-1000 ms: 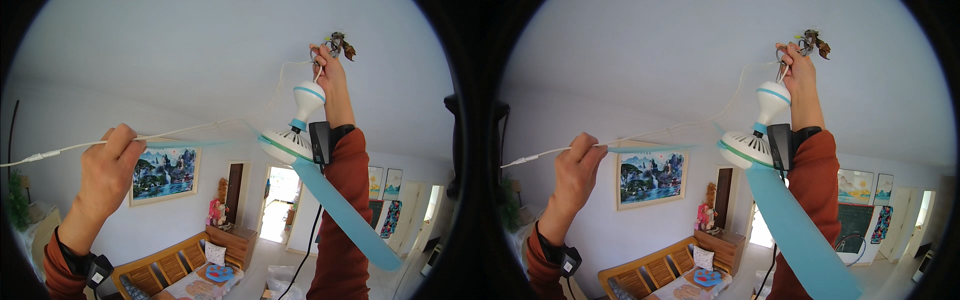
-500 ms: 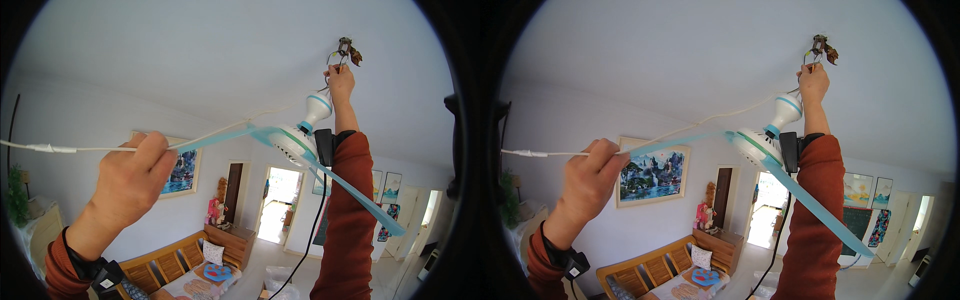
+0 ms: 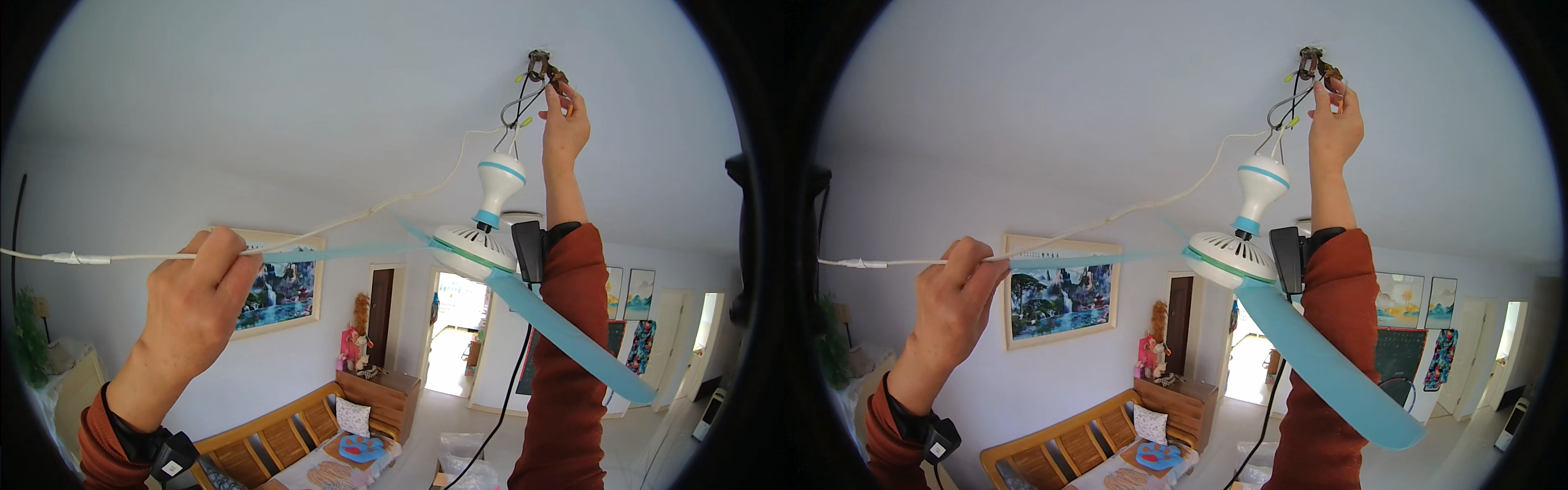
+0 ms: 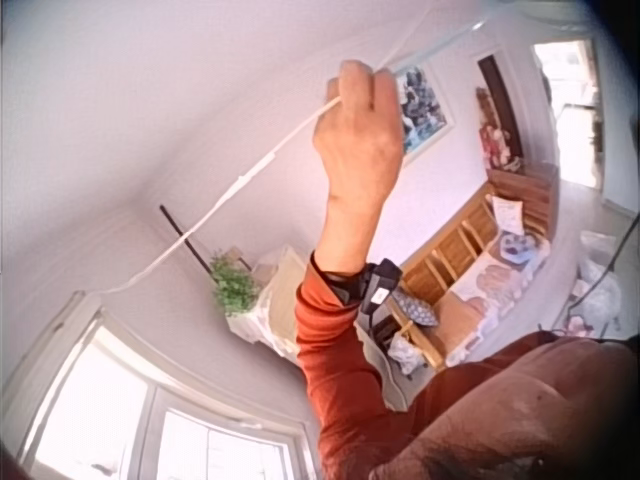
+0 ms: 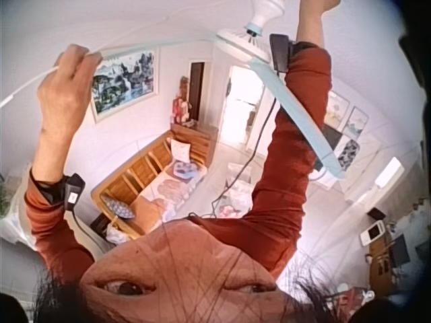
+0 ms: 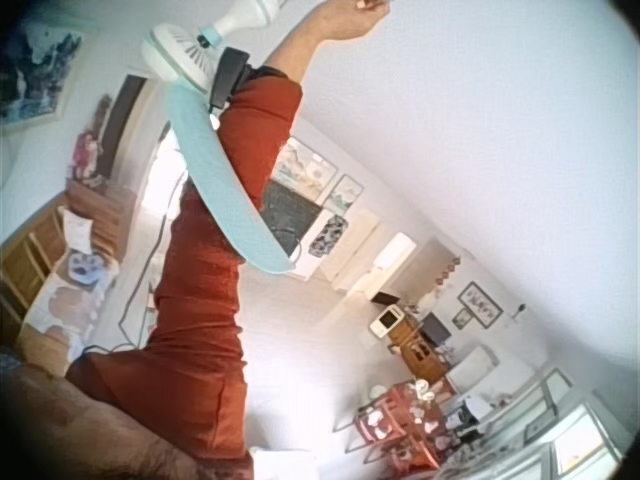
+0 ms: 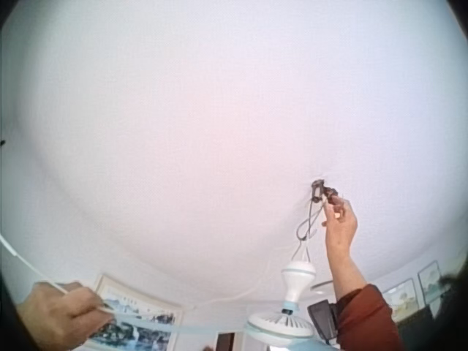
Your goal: The person stands on a chair and connects the ceiling fan's power cord to the ceiling wiring. They use pliers to strip and twist wires, then secure the fan to the ceiling mount. The fan is left hanging and operational at the end.
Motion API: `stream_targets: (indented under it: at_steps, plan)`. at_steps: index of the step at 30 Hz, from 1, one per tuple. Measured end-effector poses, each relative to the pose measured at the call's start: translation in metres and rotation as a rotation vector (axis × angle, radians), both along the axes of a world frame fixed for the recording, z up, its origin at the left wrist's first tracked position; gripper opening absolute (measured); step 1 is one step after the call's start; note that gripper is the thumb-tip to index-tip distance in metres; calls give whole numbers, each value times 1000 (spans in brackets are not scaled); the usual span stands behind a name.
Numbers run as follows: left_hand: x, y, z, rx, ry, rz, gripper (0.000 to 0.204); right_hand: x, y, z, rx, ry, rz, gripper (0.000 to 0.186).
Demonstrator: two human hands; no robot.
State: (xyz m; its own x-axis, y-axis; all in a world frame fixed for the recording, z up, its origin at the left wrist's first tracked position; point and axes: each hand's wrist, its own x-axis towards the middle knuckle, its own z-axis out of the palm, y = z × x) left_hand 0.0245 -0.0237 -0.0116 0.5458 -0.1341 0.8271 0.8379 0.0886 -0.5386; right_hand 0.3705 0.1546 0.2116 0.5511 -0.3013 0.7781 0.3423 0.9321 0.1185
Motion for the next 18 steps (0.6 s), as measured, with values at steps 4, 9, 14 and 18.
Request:
stream_targets:
  at_steps: [4,9,14,18]
  plan:
    - [4,1,4,28,14,17,17,8,-3,6,-52,-178,110,33]
    - [6,1,5,42,15,31,18,7,-1,8,-115,-241,198,34]
    - [5,2,5,38,29,29,19,6,-8,11,-130,-329,208,31]
    - [5,0,2,25,6,23,19,-2,-9,8,-173,-309,273,27]
